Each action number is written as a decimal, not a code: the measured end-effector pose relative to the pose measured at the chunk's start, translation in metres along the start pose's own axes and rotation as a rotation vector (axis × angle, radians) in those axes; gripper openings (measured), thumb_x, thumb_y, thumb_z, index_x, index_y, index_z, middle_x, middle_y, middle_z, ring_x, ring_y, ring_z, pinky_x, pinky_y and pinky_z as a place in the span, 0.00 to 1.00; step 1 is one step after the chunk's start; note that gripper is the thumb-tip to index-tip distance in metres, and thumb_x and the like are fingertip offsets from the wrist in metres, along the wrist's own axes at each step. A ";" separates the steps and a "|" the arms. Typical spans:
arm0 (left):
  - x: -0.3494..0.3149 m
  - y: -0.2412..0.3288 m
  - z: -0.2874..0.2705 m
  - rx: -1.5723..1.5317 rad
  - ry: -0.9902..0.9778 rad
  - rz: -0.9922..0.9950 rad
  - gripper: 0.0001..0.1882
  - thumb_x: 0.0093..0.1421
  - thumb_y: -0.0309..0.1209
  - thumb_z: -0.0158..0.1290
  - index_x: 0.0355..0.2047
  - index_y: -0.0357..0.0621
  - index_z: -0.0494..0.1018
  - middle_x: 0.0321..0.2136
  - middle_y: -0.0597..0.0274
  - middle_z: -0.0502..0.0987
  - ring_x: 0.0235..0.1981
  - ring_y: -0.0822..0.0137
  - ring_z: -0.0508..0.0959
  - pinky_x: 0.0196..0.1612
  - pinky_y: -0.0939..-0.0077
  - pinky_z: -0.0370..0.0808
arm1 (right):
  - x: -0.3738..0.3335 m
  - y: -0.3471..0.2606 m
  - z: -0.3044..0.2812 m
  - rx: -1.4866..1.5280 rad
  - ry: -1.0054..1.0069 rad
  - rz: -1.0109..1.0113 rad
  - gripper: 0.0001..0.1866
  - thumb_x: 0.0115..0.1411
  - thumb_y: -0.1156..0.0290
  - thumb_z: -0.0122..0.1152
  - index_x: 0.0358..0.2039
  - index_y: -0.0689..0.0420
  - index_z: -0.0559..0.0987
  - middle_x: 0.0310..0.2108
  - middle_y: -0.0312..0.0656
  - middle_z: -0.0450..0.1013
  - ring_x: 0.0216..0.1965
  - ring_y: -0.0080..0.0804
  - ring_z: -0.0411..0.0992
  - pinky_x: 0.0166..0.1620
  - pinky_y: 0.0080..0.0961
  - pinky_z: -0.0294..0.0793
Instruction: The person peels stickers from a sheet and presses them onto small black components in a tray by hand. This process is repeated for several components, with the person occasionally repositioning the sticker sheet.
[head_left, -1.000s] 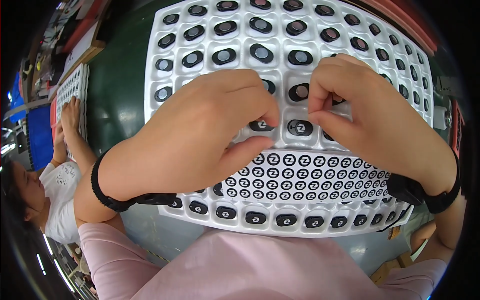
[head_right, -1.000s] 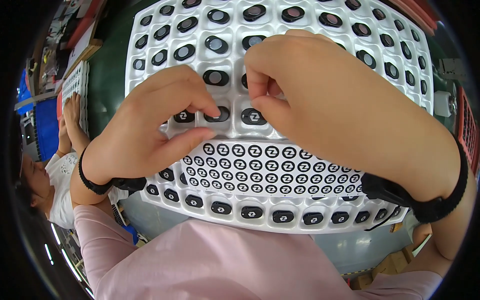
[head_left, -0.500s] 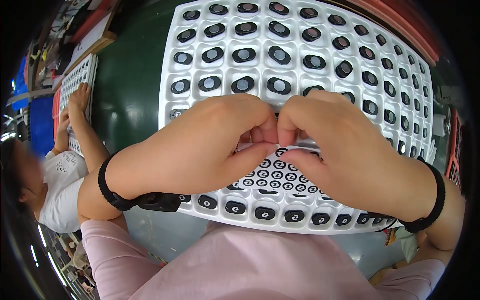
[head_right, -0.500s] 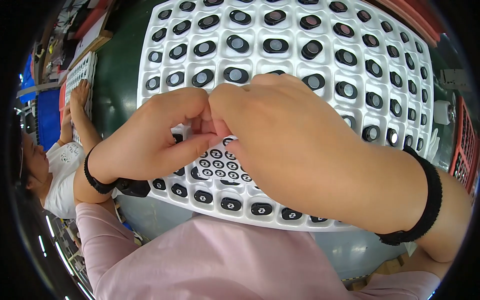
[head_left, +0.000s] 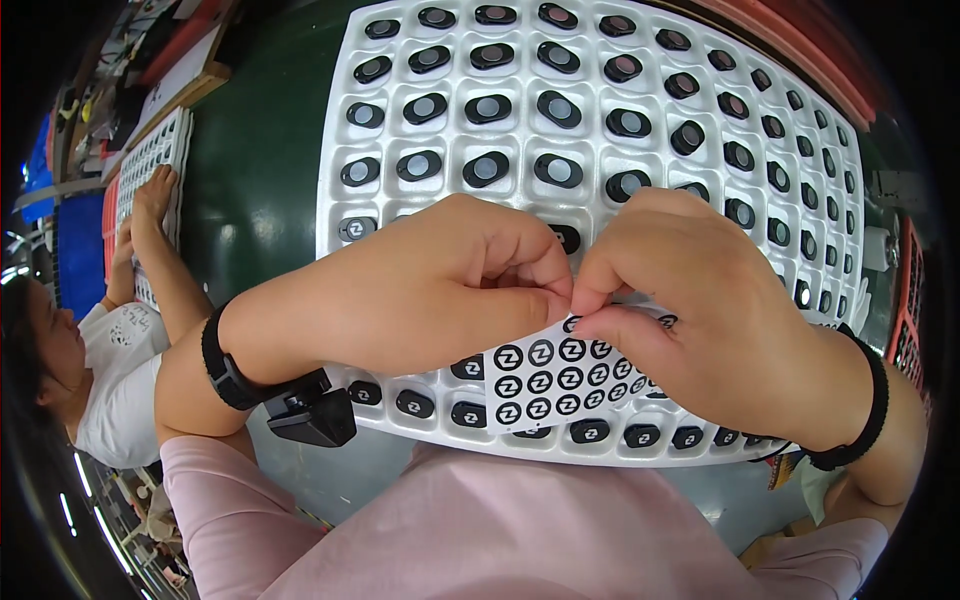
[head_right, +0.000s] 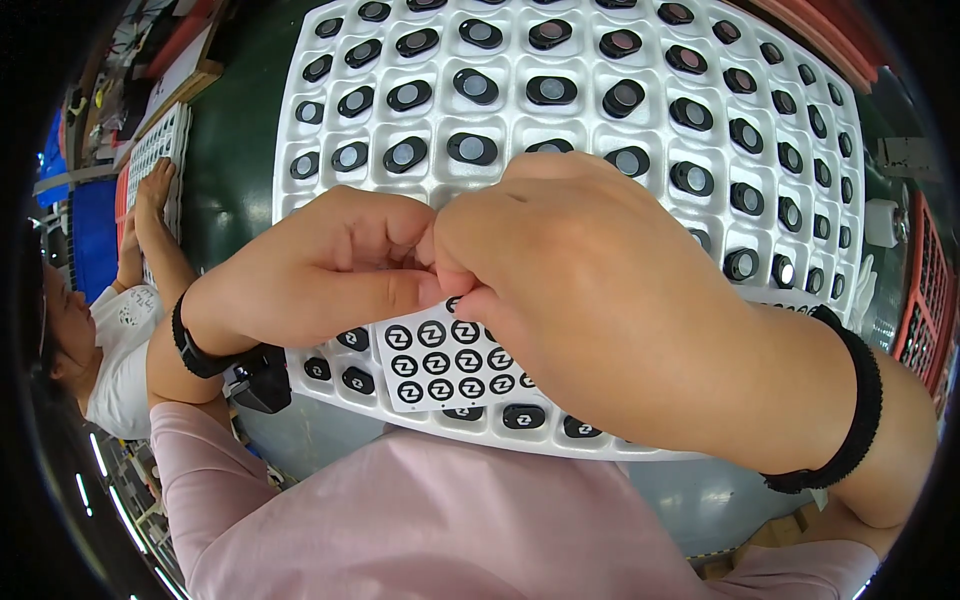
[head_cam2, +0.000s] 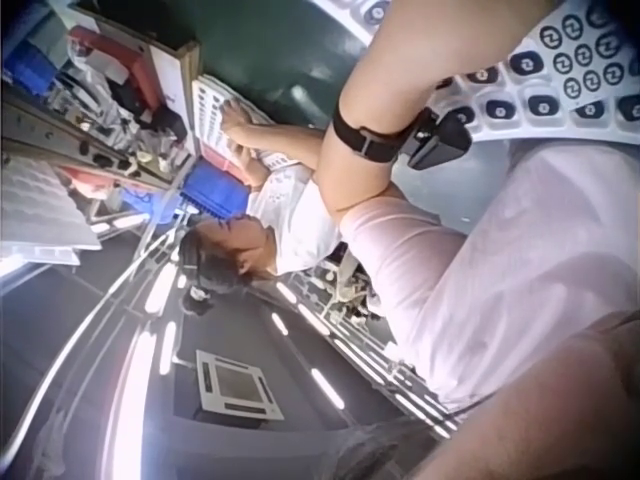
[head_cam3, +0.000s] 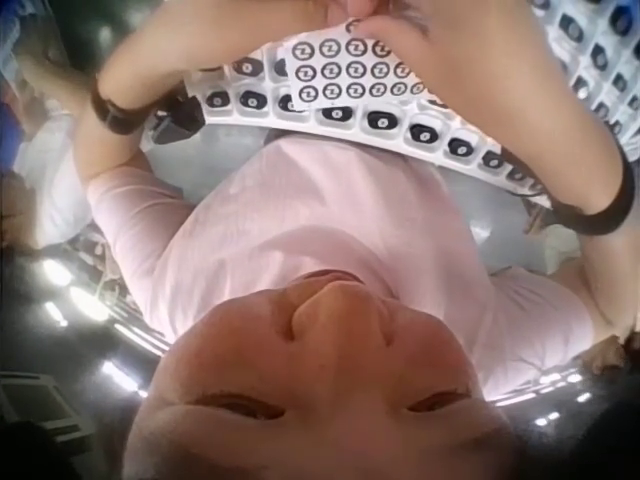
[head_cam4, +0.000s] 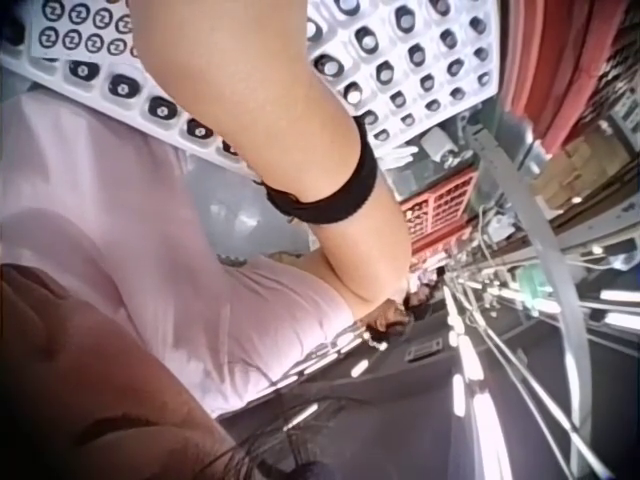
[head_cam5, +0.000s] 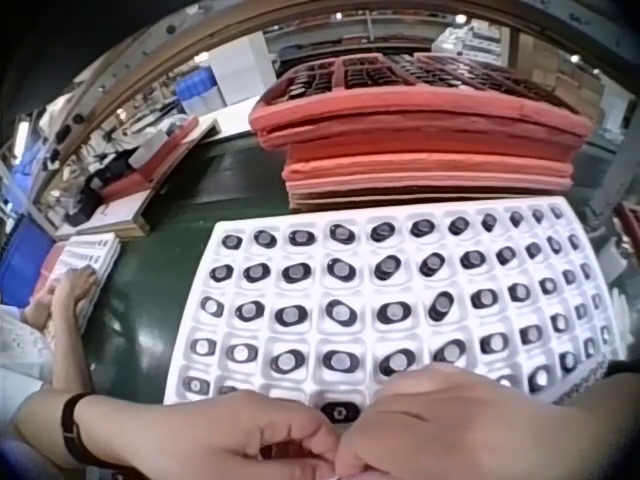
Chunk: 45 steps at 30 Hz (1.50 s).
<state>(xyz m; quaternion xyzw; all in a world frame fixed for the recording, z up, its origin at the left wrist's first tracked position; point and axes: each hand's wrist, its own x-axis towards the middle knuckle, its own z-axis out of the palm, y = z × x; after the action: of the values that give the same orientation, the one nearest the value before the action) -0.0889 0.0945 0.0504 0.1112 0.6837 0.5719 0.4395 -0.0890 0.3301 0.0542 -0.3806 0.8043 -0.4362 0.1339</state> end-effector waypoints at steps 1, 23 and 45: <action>0.000 0.001 0.000 -0.010 0.000 -0.012 0.08 0.65 0.26 0.56 0.40 0.34 0.78 0.26 0.68 0.78 0.26 0.80 0.71 0.29 0.80 0.69 | 0.000 0.000 0.000 0.001 0.003 -0.010 0.11 0.49 0.81 0.71 0.29 0.56 0.77 0.28 0.38 0.75 0.33 0.40 0.72 0.40 0.35 0.71; 0.004 0.018 0.008 1.146 0.273 0.576 0.14 0.53 0.24 0.65 0.40 0.41 0.77 0.36 0.57 0.76 0.36 0.55 0.77 0.38 0.64 0.74 | -0.010 0.017 -0.078 -0.121 -0.127 0.525 0.07 0.56 0.80 0.67 0.31 0.59 0.74 0.32 0.36 0.69 0.37 0.30 0.68 0.45 0.27 0.69; 0.023 0.039 0.020 0.708 -0.085 0.250 0.12 0.55 0.22 0.64 0.39 0.40 0.78 0.31 0.56 0.77 0.31 0.54 0.78 0.34 0.65 0.75 | -0.031 0.031 -0.083 -0.086 -0.215 0.405 0.05 0.59 0.79 0.62 0.33 0.60 0.73 0.32 0.39 0.68 0.38 0.33 0.68 0.45 0.28 0.70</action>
<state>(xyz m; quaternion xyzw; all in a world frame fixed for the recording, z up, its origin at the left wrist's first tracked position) -0.1017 0.1356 0.0749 0.3623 0.8013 0.3445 0.3286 -0.1289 0.4128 0.0746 -0.2612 0.8632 -0.3225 0.2873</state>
